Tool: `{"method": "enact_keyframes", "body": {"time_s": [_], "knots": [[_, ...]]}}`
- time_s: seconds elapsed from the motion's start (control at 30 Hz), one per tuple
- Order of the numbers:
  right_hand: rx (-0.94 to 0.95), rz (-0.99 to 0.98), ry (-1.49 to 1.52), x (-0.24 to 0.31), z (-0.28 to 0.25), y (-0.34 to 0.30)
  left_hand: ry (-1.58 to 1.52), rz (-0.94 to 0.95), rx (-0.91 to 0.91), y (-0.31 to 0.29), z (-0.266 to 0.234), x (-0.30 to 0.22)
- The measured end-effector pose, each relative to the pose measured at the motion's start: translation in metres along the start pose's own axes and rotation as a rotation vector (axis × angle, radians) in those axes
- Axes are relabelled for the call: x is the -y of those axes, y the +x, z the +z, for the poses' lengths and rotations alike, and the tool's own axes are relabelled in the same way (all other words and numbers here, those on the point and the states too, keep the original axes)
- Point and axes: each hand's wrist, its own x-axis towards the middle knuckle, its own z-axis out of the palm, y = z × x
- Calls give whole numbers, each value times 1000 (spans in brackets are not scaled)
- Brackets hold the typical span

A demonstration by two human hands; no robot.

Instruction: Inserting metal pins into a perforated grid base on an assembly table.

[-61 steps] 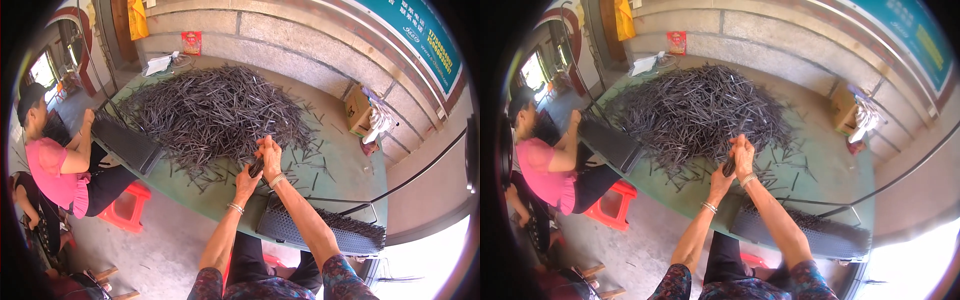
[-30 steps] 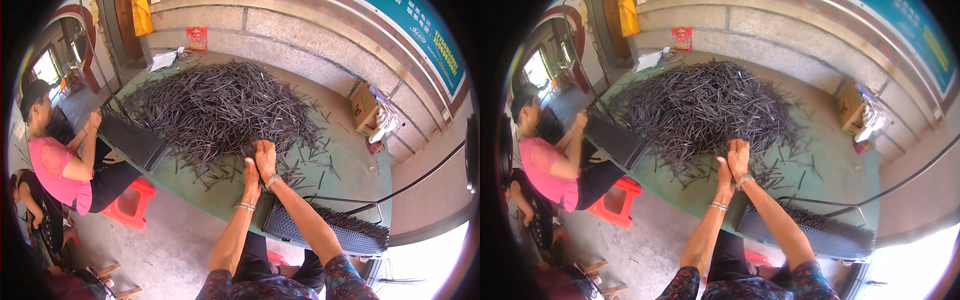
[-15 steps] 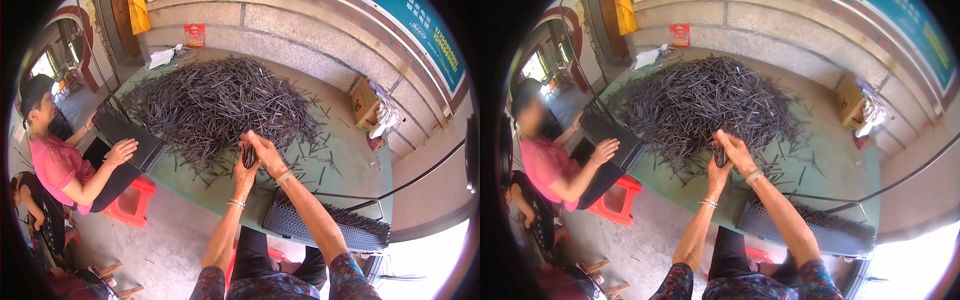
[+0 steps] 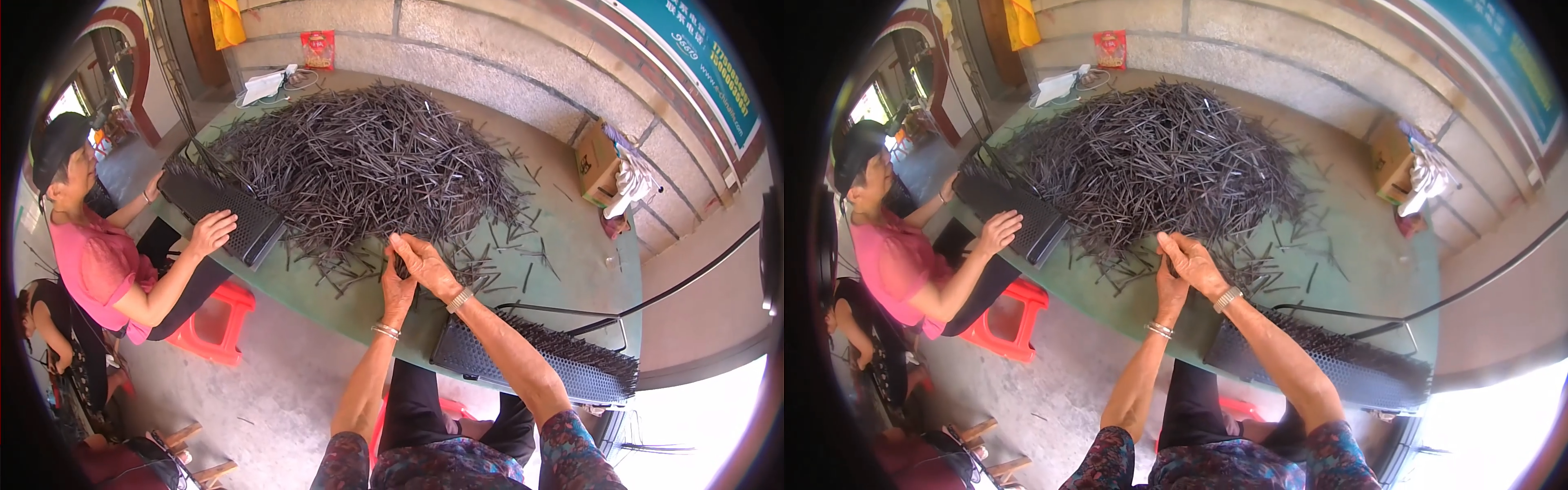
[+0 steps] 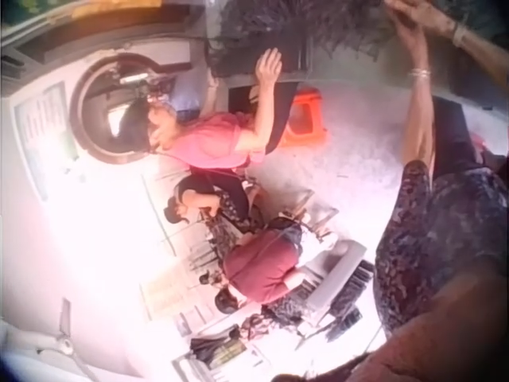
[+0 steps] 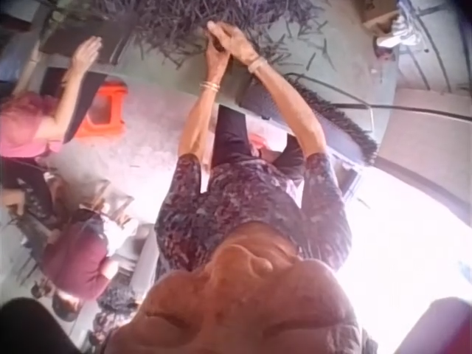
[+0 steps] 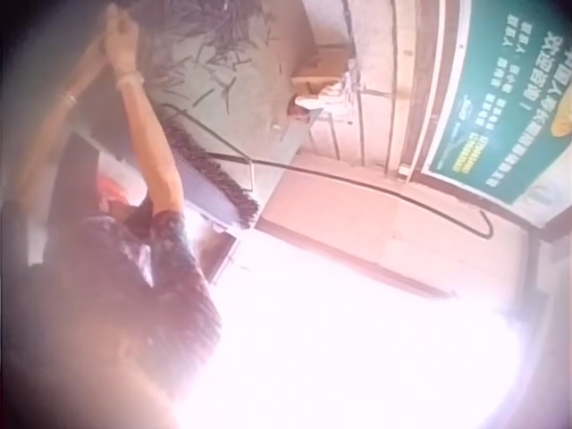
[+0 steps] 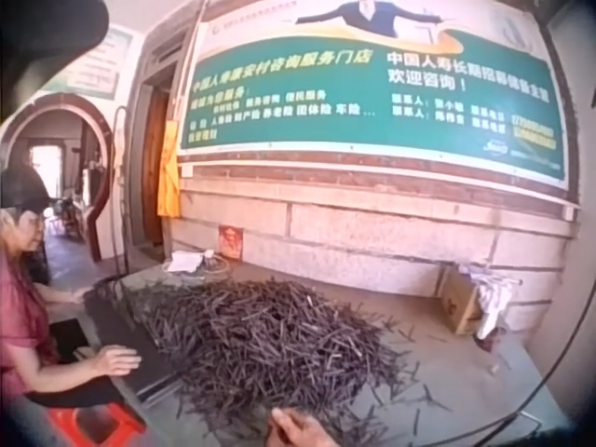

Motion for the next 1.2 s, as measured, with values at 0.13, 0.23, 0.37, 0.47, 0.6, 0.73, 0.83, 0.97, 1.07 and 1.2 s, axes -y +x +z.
{"method": "enact_keyframes", "body": {"time_s": [0.13, 0.23, 0.37, 0.47, 0.6, 0.73, 0.83, 0.97, 1.07, 1.2], "knots": [[59, -59, -129, -8, -5, -2, -42, -44, 23, -3, 4, -7], [-64, -272, 29, -25, 0, 2, -126, 28, -14, 0, 7, 0], [-81, -44, 35, -27, -20, 0, 115, -55, -2, -4, 11, -14], [-55, -109, -9, -2, -12, -9, 160, -66, -19, -5, 5, -25], [-159, -403, -259, -4, -12, -9, 54, 8, -80, -3, 10, -24], [-296, -545, -580, -9, -9, -13, 35, -13, -86, -8, 7, -15], [-413, -540, -464, -7, -12, -6, -18, -174, -9, 6, -2, -8], [-432, -182, -2, -12, -20, 3, -512, -447, -75, 15, -6, -15], [-384, -129, 231, -30, -24, 10, -851, -513, -67, 20, 1, -19], [-408, -89, -145, -50, -27, 4, -1031, -523, 28, 25, 4, -14]]}}
